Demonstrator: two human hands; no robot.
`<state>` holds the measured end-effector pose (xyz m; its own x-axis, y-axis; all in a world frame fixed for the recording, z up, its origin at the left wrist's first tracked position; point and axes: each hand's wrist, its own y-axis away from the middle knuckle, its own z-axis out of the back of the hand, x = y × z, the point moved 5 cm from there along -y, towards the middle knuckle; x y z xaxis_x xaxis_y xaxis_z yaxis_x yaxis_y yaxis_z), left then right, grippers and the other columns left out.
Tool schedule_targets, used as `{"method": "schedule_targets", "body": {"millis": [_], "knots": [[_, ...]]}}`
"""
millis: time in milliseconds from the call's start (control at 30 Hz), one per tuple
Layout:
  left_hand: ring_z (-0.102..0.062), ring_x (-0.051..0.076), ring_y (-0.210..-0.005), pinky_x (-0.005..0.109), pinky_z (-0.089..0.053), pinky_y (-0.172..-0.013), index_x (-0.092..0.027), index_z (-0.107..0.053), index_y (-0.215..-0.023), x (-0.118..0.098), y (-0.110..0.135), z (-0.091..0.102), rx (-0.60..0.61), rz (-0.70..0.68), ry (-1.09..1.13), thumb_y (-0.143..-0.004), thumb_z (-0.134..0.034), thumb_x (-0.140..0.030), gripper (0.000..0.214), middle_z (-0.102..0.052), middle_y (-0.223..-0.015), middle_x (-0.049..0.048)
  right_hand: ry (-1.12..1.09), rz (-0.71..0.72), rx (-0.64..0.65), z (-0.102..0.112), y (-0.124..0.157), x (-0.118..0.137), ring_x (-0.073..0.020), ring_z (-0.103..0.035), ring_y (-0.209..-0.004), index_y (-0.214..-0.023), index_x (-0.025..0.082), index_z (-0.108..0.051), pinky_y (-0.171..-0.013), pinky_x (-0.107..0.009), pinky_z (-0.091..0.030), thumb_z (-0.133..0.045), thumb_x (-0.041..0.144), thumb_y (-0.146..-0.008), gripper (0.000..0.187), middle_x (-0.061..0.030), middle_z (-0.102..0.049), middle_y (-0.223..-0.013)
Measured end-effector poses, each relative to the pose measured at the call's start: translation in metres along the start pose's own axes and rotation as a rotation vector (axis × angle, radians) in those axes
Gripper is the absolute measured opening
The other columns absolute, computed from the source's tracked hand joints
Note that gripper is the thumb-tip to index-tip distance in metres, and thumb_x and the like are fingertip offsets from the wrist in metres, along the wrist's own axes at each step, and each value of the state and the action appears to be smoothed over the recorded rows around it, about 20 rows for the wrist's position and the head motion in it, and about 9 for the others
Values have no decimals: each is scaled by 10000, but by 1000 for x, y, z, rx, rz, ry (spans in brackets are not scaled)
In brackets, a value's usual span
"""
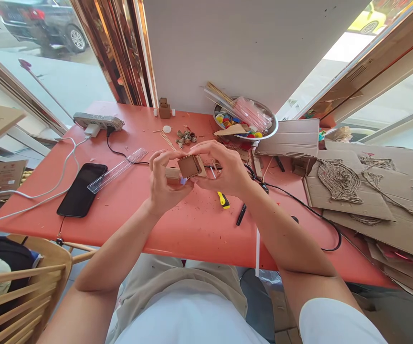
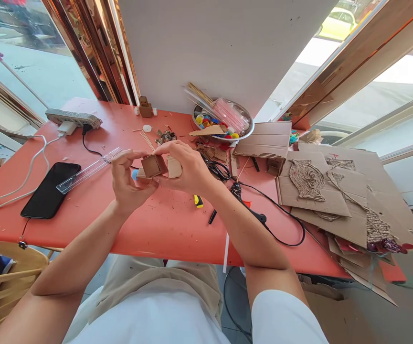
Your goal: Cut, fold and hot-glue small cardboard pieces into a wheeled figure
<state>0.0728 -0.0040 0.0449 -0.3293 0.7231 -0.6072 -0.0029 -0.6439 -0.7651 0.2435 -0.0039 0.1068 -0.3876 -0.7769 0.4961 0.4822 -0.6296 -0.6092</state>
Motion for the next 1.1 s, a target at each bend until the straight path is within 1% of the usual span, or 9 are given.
{"method": "schedule_targets", "body": {"millis": [100, 267, 433, 500, 633, 767, 933, 1033, 1100], "knots": [[-689, 283, -1084, 496, -546, -1010, -287, -558, -1206, -3, 0, 0, -6, -21, 33, -817, -787, -440, 476, -725, -1128, 87, -5, -14, -14, 0, 0, 1, -256, -743, -1108, -1131, 250, -688, -983, -417, -589, -732, 373, -870, 292, -86, -786, -1165], [-692, 285, -1081, 499, -548, -1015, -286, -584, -1183, -2, -1, -1, 40, 33, -22, -801, -782, -425, 452, -733, -1130, 85, 20, -65, -12, 0, 0, 2, -257, -733, -1060, -1102, 253, -692, -961, -421, -578, -730, 385, -848, 289, -74, -787, -1118], [-708, 272, -1091, 482, -543, -1033, -281, -580, -1229, -2, -1, -2, 91, -20, -43, -828, -778, -435, 473, -727, -1155, 78, 30, -115, 19, 1, 0, 1, -240, -716, -1003, -1069, 253, -679, -923, -395, -570, -735, 333, -807, 280, -54, -780, -1075], [-714, 264, -1077, 475, -545, -1026, -284, -575, -1244, -3, -1, -3, 79, -54, -47, -853, -769, -430, 460, -727, -1148, 73, 26, -123, 32, 3, -1, 3, -230, -707, -978, -1051, 251, -669, -906, -380, -562, -736, 321, -800, 270, -45, -773, -1053], [-714, 244, -1033, 452, -560, -986, -297, -578, -1258, -8, 1, -6, -12, -127, -8, -912, -734, -407, 395, -731, -1112, 60, 15, -166, 71, 6, -3, 6, -227, -698, -971, -1033, 252, -664, -890, -373, -556, -741, 317, -794, 259, -36, -769, -1035], [-704, 256, -1074, 429, -588, -938, -291, -580, -1264, -6, 4, -9, -39, -52, 28, -917, -739, -443, 410, -727, -1104, 73, 7, -208, 131, 8, -4, 6, -240, -704, -1008, -1063, 251, -682, -915, -393, -561, -721, 321, -816, 260, -48, -785, -1085], [-707, 271, -1098, 449, -590, -979, -281, -599, -1227, 1, 6, -9, 23, 39, 20, -820, -834, -409, 488, -723, -1123, 81, 37, -197, 132, 5, -2, 6, -264, -714, -1059, -1097, 232, -694, -974, -427, -563, -720, 291, -796, 308, -71, -796, -1122], [-724, 254, -1089, 432, -589, -983, -285, -607, -1224, 0, 4, -8, 13, 79, 137, -822, -844, -439, 491, -731, -1127, 70, 45, -196, 122, 4, -2, 5, -274, -723, -1091, -1120, 229, -705, -1007, -441, -564, -735, 291, -815, 313, -77, -801, -1151], [-738, 239, -1075, 401, -598, -956, -287, -612, -1204, -2, 0, -9, 9, 154, 268, -803, -869, -470, 510, -741, -1119, 60, 15, -187, 138, 5, -2, 5, -276, -727, -1132, -1177, 227, -712, -1032, -446, -565, -736, 348, -881, 320, -87, -800, -1197]]}}
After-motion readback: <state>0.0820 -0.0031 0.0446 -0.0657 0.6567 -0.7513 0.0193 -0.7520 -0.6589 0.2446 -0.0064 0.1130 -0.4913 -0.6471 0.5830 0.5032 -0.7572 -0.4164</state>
